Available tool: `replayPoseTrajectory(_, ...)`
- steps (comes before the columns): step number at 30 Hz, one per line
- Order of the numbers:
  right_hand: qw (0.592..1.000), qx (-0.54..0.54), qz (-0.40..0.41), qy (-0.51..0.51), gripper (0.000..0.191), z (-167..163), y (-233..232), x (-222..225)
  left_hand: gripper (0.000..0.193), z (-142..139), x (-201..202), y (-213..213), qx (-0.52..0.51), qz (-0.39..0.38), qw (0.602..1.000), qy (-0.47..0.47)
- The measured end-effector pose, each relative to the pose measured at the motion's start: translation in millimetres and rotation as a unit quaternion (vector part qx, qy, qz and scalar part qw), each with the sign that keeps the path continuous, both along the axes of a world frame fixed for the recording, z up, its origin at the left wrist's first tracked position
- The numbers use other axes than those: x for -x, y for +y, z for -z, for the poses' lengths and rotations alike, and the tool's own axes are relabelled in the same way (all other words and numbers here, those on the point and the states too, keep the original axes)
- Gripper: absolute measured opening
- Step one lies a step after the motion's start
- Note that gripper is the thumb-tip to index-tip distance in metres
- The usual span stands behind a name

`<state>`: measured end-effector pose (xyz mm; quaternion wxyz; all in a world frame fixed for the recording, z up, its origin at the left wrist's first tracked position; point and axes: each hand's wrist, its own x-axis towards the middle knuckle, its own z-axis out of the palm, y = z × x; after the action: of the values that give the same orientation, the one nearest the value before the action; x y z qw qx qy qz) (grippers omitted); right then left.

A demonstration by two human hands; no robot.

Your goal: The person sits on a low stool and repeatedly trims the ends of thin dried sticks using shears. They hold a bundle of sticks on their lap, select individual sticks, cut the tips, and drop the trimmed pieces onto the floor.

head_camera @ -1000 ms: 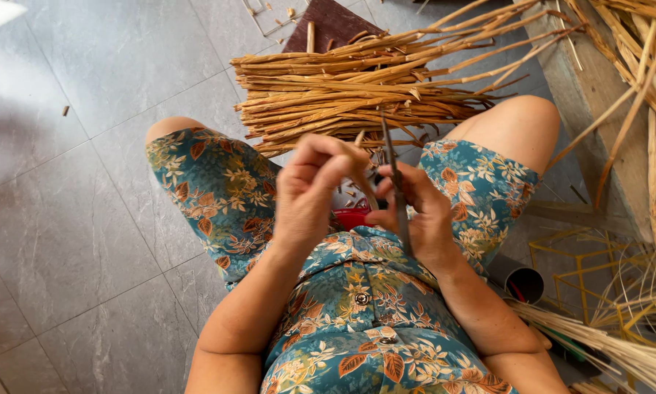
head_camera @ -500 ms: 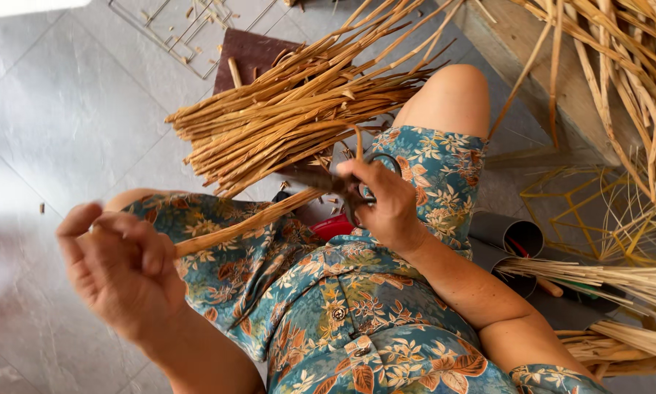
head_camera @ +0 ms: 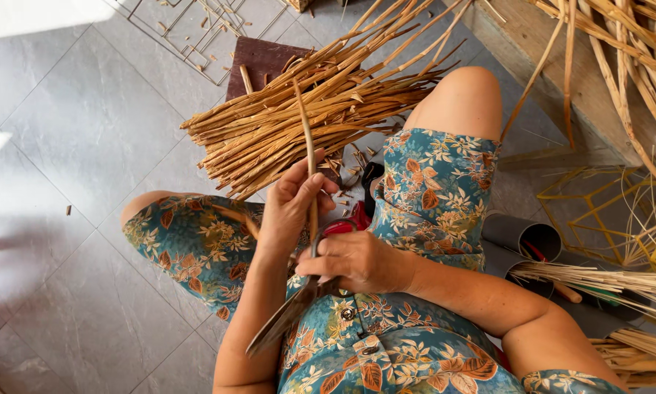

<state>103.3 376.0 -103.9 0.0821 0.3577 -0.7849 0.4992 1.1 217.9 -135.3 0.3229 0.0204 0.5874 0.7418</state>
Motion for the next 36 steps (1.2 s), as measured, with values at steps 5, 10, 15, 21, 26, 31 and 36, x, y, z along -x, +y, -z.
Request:
replayPoseTrajectory(5,0.967,0.147,0.170,-0.124,0.044,15.5,30.6,-2.6,0.040,-24.4,4.3,-11.2,0.033,0.030,0.998,0.046)
replayPoseTrajectory(10,0.878,0.233,0.240,-0.342,0.060,26.3,92.2,5.7,0.037,-44.3,6.4,-17.1,0.102,0.096,0.986,0.086)
replayPoseTrajectory(15,0.879,0.192,0.189,-0.393,0.063,27.8,116.1,7.6,0.034,-49.9,6.9,-1.0,0.124,0.164,0.958,0.199)
replayPoseTrajectory(21,0.887,0.134,0.226,-0.381,0.056,28.1,124.1,8.3,0.033,-55.4,12.6,22.5,0.178,0.194,0.944,0.197)
replayPoseTrajectory(26,0.902,0.150,0.221,-0.339,0.054,35.8,127.4,6.5,0.033,-56.8,15.7,26.3,0.194,0.195,0.942,0.192)
replayPoseTrajectory(31,0.820,0.266,0.263,-0.434,0.043,44.0,114.9,9.3,0.032,-50.6,14.7,25.4,0.198,0.188,0.938,0.214)
replayPoseTrajectory(36,0.824,0.339,0.248,-0.380,0.047,35.1,97.8,9.8,0.027,-47.7,7.6,18.1,0.190,0.180,0.945,0.197)
